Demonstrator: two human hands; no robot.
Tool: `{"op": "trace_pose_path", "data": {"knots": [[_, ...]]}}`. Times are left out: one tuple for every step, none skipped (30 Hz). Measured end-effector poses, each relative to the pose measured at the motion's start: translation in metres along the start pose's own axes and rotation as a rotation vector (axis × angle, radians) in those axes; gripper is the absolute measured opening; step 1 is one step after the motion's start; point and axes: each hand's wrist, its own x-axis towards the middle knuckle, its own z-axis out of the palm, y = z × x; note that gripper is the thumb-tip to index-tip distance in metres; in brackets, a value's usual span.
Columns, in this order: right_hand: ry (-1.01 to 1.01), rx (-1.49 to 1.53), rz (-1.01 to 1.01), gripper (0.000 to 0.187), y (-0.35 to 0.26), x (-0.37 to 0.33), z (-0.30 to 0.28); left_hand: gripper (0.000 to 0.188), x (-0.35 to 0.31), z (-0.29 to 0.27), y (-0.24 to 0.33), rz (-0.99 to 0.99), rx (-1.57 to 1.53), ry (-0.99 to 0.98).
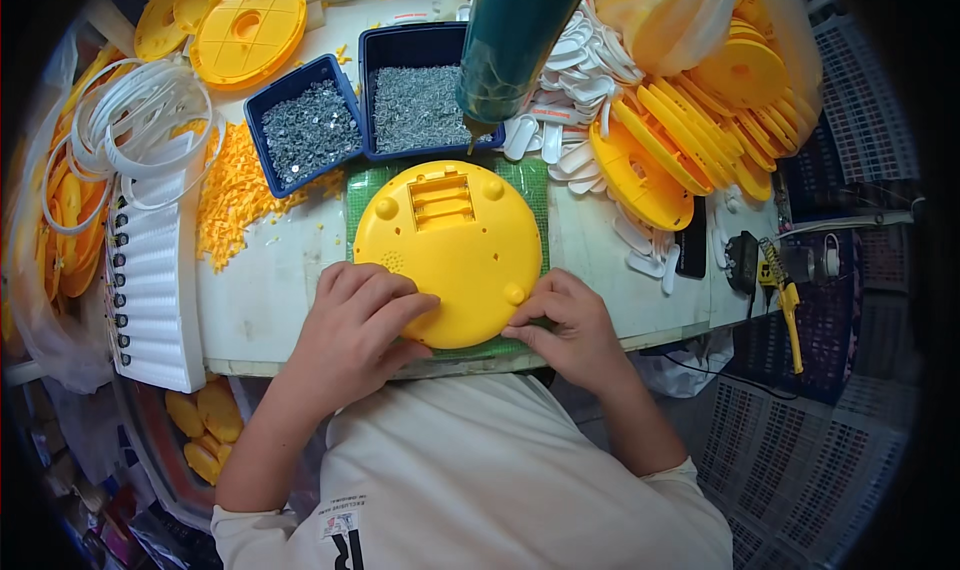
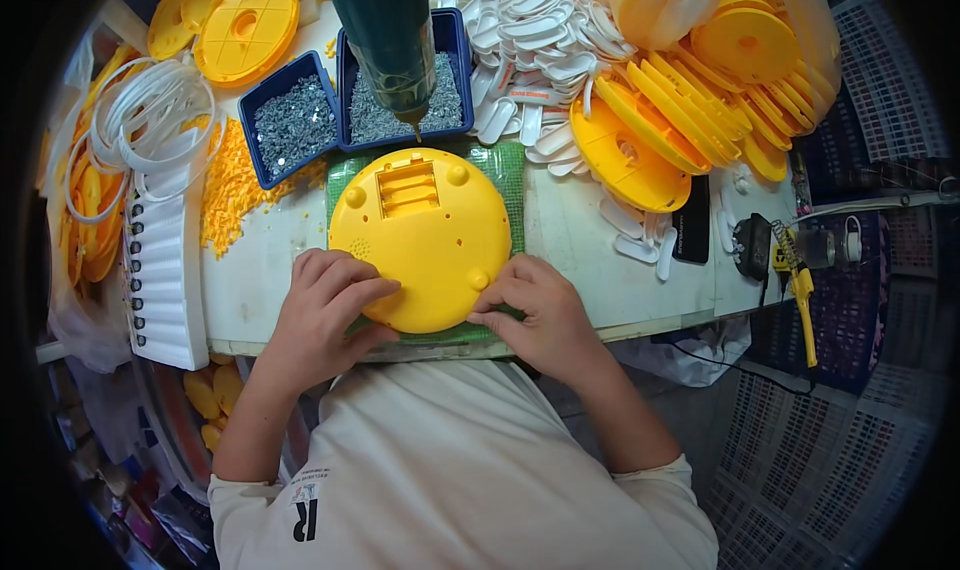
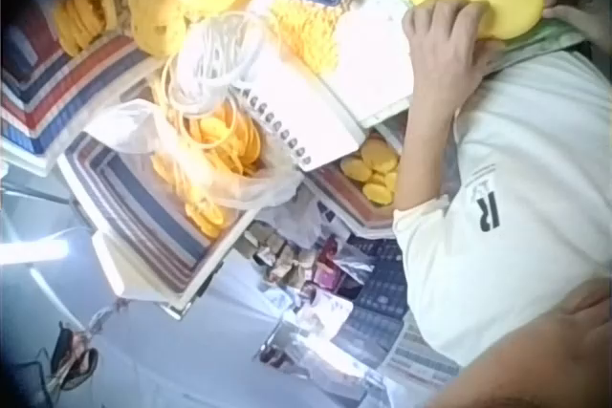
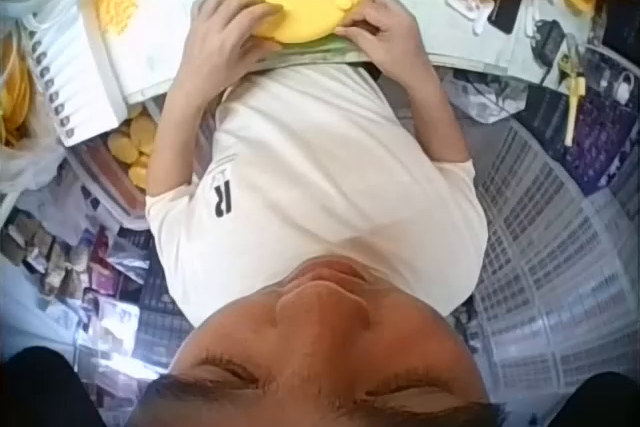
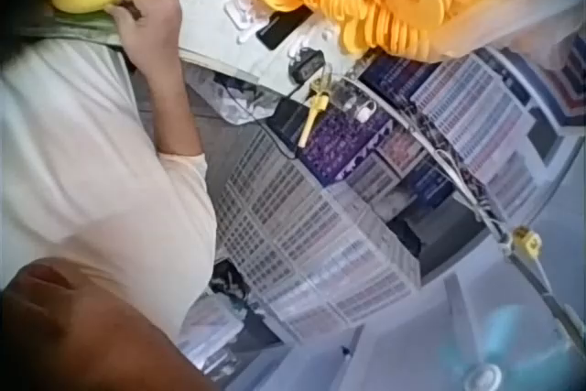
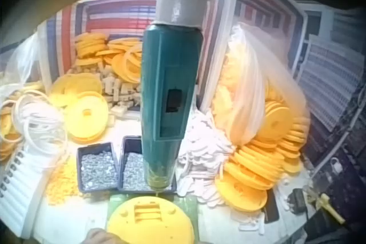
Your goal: Assembling yellow plastic toy components by inserting internal parts and fastening them with a pneumatic screwdriver.
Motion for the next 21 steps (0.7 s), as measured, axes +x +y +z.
{"op": "trace_pose_path", "data": {"knots": [[-0.013,-0.016,-0.007,0.019,-0.001,0.001,-0.001,0.054,0.000,-0.001,-0.001,-0.001,0.012,-0.020],[-0.027,-0.033,-0.013,0.020,-0.002,0.002,-0.003,0.054,0.001,-0.001,-0.002,-0.001,0.012,-0.021],[-0.027,-0.033,-0.012,0.020,-0.004,0.005,-0.004,0.056,0.001,-0.002,-0.003,0.003,0.017,-0.027],[-0.036,-0.055,0.064,0.024,-0.006,0.007,-0.006,0.058,0.001,-0.002,-0.003,0.006,0.023,-0.032],[-0.046,-0.077,0.140,0.028,-0.008,0.010,-0.009,0.058,0.002,-0.003,-0.002,0.004,0.021,-0.033],[-0.048,-0.076,0.141,0.028,-0.012,0.014,-0.013,0.056,0.003,-0.007,-0.001,0.006,0.001,-0.039],[-0.109,-0.192,0.126,0.032,-0.016,0.019,-0.018,0.054,0.004,-0.012,0.001,0.006,-0.018,-0.044],[-0.167,-0.308,0.109,0.037,-0.020,0.027,-0.024,0.054,0.005,-0.017,0.002,0.006,-0.013,-0.043],[-0.167,-0.306,0.102,0.037,-0.022,0.034,-0.033,0.050,0.004,-0.022,0.006,0.055,-0.228,-0.004],[-0.202,-0.270,0.129,0.038,-0.026,0.039,-0.043,0.047,0.001,-0.029,0.012,0.104,-0.443,0.033],[-0.239,-0.232,0.152,0.039,-0.029,0.045,-0.052,0.043,-0.003,-0.032,0.023,0.138,-0.827,0.045],[-0.241,-0.225,0.141,0.039,-0.032,0.053,-0.058,0.038,-0.006,-0.037,0.035,0.170,-1.208,0.058],[-0.120,-0.156,0.040,0.047,-0.034,0.061,-0.065,0.038,-0.006,-0.049,0.044,0.165,-1.200,0.056],[-0.004,-0.085,-0.066,0.058,-0.038,0.073,-0.070,0.018,-0.004,-0.067,0.056,0.293,-1.210,0.047],[0.094,0.022,-0.211,0.062,-0.047,0.090,-0.068,0.005,-0.003,-0.084,0.067,0.421,-1.216,0.036],[0.197,0.118,-0.350,0.067,-0.056,0.108,-0.064,0.024,0.000,-0.092,0.071,0.560,-1.227,0.020],[0.168,0.164,-0.405,0.072,-0.056,0.126,-0.064,0.024,0.003,-0.093,0.070,0.560,-1.220,0.020],[0.139,0.208,-0.460,0.078,-0.056,0.141,-0.064,0.025,0.007,-0.094,0.068,0.591,-1.227,0.018],[0.102,0.288,-0.383,0.097,-0.063,0.163,-0.052,0.028,0.008,-0.097,0.066,0.601,-1.212,0.028],[0.082,0.340,-0.281,0.118,-0.071,0.172,-0.049,0.028,0.009,-0.097,0.065,0.601,-1.217,0.026],[0.084,0.337,-0.275,0.118,-0.070,0.178,-0.054,0.024,0.012,-0.095,0.064,0.633,-1.181,0.029]]}}
